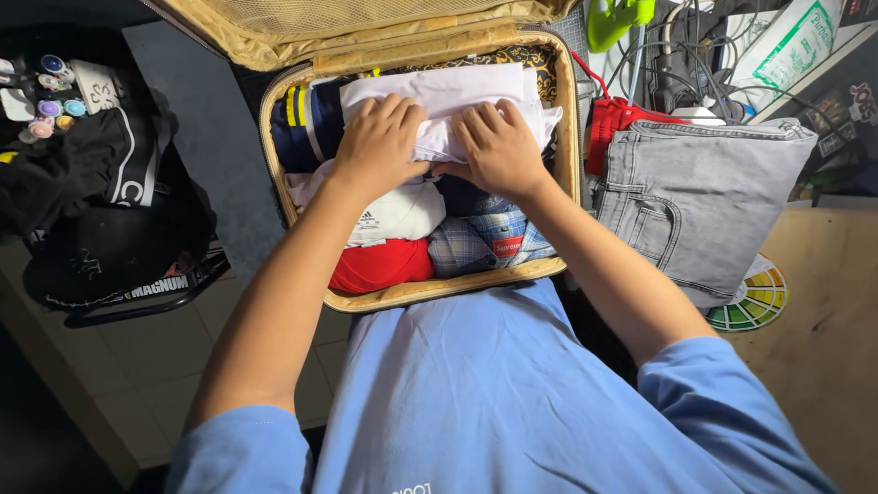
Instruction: Folding various items of clothing and packing them into a suitcase.
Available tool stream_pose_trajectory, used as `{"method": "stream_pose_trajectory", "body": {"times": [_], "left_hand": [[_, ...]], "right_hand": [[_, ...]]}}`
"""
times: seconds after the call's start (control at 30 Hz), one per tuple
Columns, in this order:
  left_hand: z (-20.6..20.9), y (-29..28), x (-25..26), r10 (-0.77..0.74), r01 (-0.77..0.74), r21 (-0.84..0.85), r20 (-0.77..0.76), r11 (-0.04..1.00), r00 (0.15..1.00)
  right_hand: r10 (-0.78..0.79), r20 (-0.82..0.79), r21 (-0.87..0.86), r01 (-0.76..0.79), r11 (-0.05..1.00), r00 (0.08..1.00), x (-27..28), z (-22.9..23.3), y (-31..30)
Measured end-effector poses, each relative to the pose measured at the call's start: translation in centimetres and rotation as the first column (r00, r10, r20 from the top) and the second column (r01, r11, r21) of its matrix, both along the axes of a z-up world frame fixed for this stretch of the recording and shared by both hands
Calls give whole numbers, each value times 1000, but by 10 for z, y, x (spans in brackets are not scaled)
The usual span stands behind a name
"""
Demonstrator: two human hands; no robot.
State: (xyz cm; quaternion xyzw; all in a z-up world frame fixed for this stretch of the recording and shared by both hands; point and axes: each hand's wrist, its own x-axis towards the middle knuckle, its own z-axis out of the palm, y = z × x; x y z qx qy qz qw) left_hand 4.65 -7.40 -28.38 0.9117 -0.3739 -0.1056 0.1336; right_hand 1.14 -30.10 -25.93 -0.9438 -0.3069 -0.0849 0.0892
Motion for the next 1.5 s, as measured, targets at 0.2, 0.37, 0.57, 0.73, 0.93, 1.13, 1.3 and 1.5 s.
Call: {"method": "stream_pose_trajectory", "body": {"times": [0.2,0.37,0.57,0.73,0.93,1.13,1.3,1.5], "left_hand": [[-6,-5,-23,105,-61,-134,347,989,932],[-4,-24,-39,209,-258,61,422,964,882],[2,-31,-12,147,-202,155,311,967,939],[4,-35,7,129,-173,187,226,967,966],[-12,-34,15,69,-127,191,283,973,957],[24,-40,-29,104,-162,138,357,977,928],[25,-30,-64,190,-243,102,371,965,909],[14,-13,-74,193,-177,-129,132,976,972]], "right_hand": [[114,-100,43,-111,993,988,32,-8,-7],[168,-178,190,-134,973,970,53,-3,-6],[194,-224,255,-135,958,955,67,-7,-10],[115,-285,165,-70,984,951,60,-2,-9],[20,-40,114,-16,993,999,34,12,-12],[60,-9,-9,-60,998,998,2,24,-19],[83,-42,-40,-84,996,996,-28,28,-7],[68,-175,-29,-74,997,982,-28,18,12]]}}
